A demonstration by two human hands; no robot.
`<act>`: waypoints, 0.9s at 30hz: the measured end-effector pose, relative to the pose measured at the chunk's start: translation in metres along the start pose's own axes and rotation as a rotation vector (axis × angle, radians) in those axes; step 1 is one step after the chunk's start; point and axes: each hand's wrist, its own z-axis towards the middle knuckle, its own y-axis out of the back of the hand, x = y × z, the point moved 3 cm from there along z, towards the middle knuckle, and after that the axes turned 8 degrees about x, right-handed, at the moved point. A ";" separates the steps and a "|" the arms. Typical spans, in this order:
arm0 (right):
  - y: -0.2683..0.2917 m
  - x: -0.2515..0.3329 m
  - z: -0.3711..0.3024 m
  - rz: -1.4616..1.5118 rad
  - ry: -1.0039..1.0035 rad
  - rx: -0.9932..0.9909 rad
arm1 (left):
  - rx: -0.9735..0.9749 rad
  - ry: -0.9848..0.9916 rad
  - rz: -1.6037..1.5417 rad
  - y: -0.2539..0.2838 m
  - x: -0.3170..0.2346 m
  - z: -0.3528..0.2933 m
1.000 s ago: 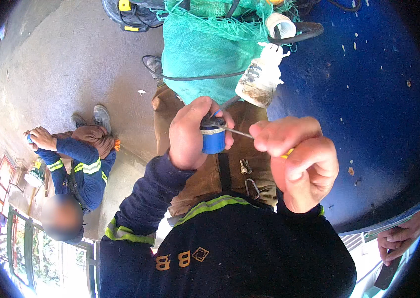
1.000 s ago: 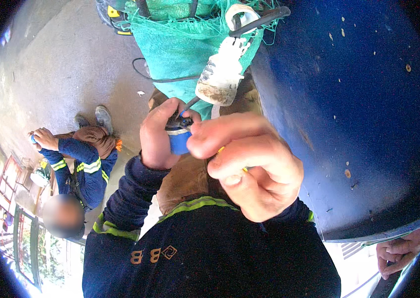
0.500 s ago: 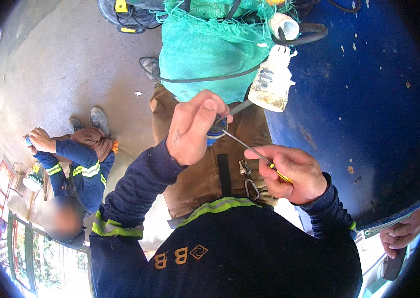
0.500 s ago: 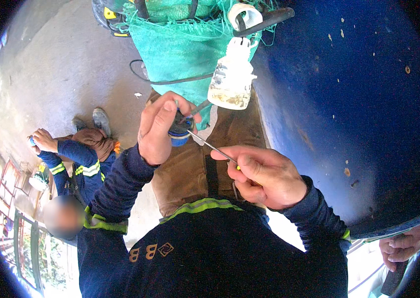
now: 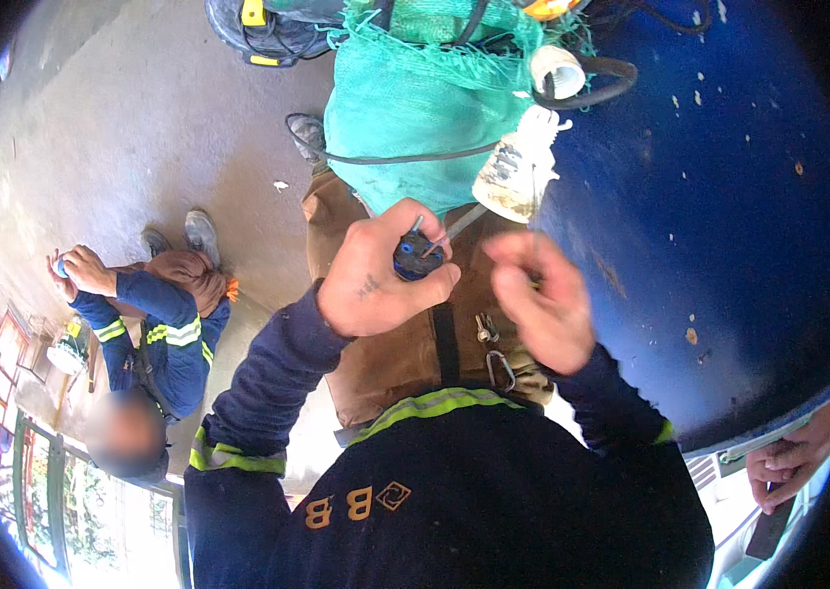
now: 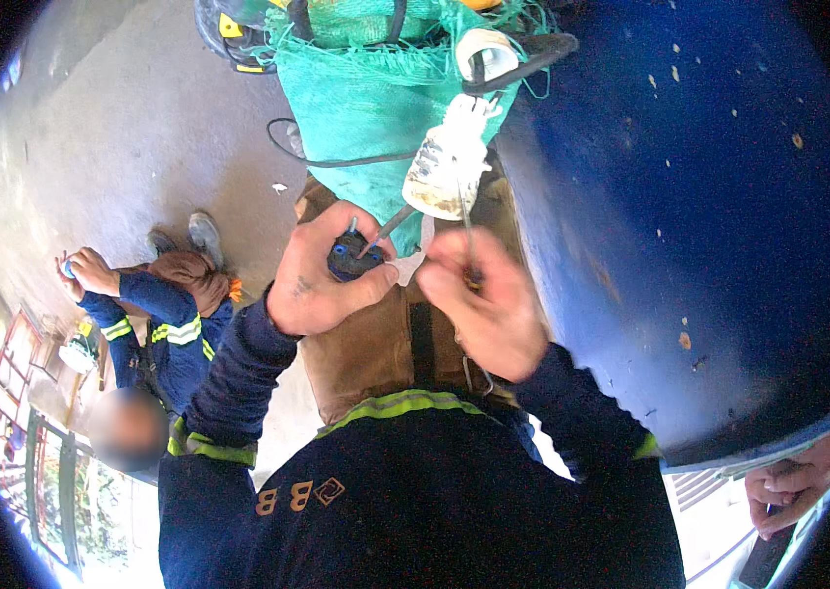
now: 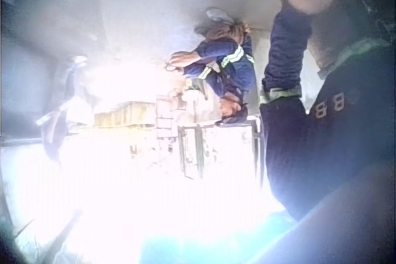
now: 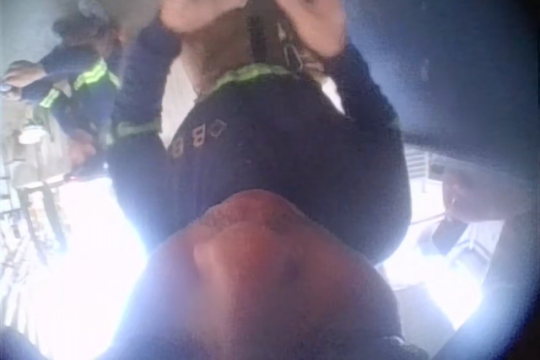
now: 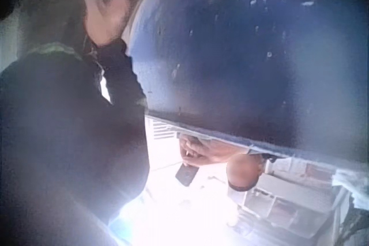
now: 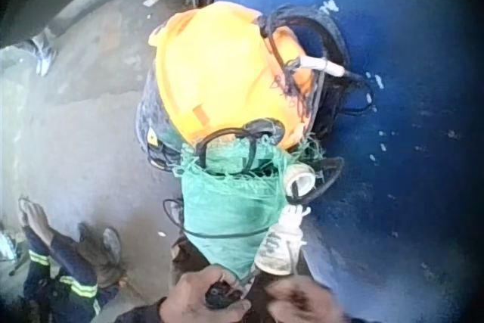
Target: The person uses a screwdriver to manipulate a small white cylindrical object placed on a green mesh bag. They repeatedly insert and remove the tool while adjusting the object's position. A yellow hard hat and other tools are visible nearby.
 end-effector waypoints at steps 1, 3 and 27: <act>-0.013 -0.010 0.003 0.107 -0.064 -0.041 | -0.005 -0.001 -0.027 -0.006 0.000 -0.001; -0.025 -0.007 0.012 0.284 -0.005 -0.125 | 0.037 0.028 0.012 -0.018 -0.004 -0.005; -0.008 0.056 0.058 1.017 -0.059 -0.163 | -0.340 0.071 0.651 -0.032 -0.078 -0.006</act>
